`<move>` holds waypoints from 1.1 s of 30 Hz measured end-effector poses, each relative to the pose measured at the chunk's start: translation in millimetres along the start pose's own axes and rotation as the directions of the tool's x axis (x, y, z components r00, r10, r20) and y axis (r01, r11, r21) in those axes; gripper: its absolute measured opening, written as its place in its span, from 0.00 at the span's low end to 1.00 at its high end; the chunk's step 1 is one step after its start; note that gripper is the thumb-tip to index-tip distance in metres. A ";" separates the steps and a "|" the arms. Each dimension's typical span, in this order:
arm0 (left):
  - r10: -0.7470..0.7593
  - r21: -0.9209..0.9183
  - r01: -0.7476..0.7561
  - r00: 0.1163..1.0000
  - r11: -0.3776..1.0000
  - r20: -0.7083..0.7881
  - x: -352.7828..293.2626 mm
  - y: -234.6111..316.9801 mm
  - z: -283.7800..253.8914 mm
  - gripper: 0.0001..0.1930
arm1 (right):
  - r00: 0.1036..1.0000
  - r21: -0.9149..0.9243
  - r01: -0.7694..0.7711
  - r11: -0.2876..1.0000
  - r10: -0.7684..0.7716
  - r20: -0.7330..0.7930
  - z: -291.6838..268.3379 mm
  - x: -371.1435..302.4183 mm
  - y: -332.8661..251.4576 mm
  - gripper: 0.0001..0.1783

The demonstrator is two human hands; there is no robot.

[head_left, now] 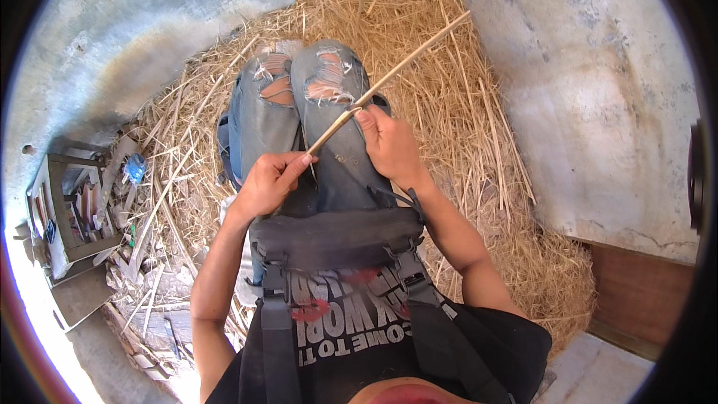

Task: The person scrapes a wooden strip using a green-handled tool while sitting on a floor covered in straw.

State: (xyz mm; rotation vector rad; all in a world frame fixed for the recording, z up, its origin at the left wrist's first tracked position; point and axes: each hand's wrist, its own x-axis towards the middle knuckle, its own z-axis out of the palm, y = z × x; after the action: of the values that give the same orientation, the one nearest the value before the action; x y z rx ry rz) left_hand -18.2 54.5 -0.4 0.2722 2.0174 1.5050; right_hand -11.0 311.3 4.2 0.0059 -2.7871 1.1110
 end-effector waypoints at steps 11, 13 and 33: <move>0.012 -0.007 -0.012 1.000 1.000 -0.002 2.5 4.7 0.6 0.20 | 0.953 0.211 -0.044 0.977 -0.023 0.304 -25.3 2.7 7.8 0.25; 0.062 0.028 -0.061 0.998 0.998 -0.033 2.8 2.2 0.0 0.19 | 0.980 0.342 -0.066 0.937 -0.003 0.200 -23.9 2.5 23.1 0.25; 0.136 0.187 -0.101 0.973 0.977 -0.187 0.6 10.7 18.8 0.16 | 0.990 -0.025 -0.004 1.000 0.007 0.141 -9.4 -9.8 1.9 0.26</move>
State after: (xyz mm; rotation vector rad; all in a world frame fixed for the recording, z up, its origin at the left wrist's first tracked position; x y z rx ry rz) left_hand -9.9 73.5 6.0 0.3311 2.3363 1.4760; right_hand -0.2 318.7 8.3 0.0772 -2.9270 1.1185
